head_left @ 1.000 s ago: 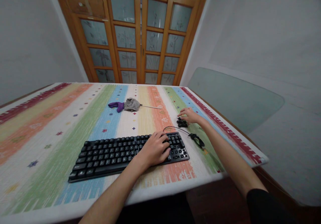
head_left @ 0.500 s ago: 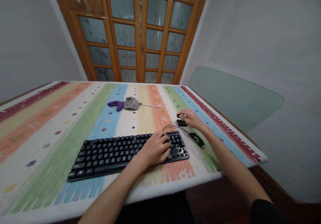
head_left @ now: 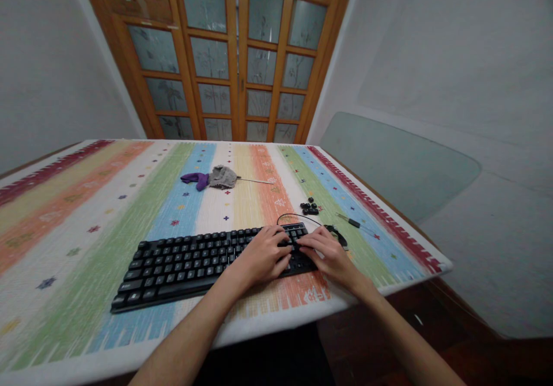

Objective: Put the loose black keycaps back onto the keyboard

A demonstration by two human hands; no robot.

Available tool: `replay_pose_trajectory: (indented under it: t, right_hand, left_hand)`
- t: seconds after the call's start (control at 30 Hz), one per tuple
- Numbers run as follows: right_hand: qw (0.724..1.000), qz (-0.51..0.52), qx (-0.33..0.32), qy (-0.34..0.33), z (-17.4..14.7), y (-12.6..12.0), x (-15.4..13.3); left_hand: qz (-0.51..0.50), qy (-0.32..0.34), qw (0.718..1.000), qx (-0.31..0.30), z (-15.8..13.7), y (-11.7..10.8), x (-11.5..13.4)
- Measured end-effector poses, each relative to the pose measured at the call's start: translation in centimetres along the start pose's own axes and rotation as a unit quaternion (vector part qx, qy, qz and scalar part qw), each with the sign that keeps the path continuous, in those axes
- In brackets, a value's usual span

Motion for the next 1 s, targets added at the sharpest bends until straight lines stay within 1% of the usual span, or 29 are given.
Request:
replay_pose_trajectory:
  t: [0.3, 0.57, 0.7, 0.8, 0.9, 1.0]
  right_hand:
    - [0.998, -0.055, 0.009, -0.007, -0.6, 0.4, -0.6]
    - [0.995, -0.095, 0.020, -0.033, -0.7, 0.3, -1.7]
    - [0.995, -0.098, 0.016, 0.013, -0.8, 0.1, -1.7]
    - [0.994, -0.087, 0.025, 0.052, -0.9, -0.1, -1.5]
    - [0.993, -0.078, 0.028, 0.087, -1.0, 0.2, -1.0]
    - [0.991, -0.068, 0.036, 0.107, -0.9, 0.4, -0.7]
  left_hand:
    - [-0.005, -0.004, 1.000, -0.012, -0.1, 0.3, -0.4]
    - [-0.001, -0.006, 1.000, -0.014, -0.1, 0.2, 0.0]
    - [-0.005, -0.001, 1.000, -0.014, -0.1, 0.3, -0.1]
    - [-0.008, 0.000, 1.000, -0.014, -0.1, 0.4, -0.3]
    - [-0.008, -0.002, 1.000, -0.012, -0.1, 0.4, -0.3]
    - [-0.007, -0.004, 1.000, -0.010, -0.1, 0.4, -0.3]
Point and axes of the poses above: each hand's wrist, its own z-axis towards the middle knuckle, its own y-axis out of the palm, x = y × z, the point moved 8 cm from there along z, towards the middle knuckle, and after that the axes turned 14 degrees about -z, right-handed, at the moved point
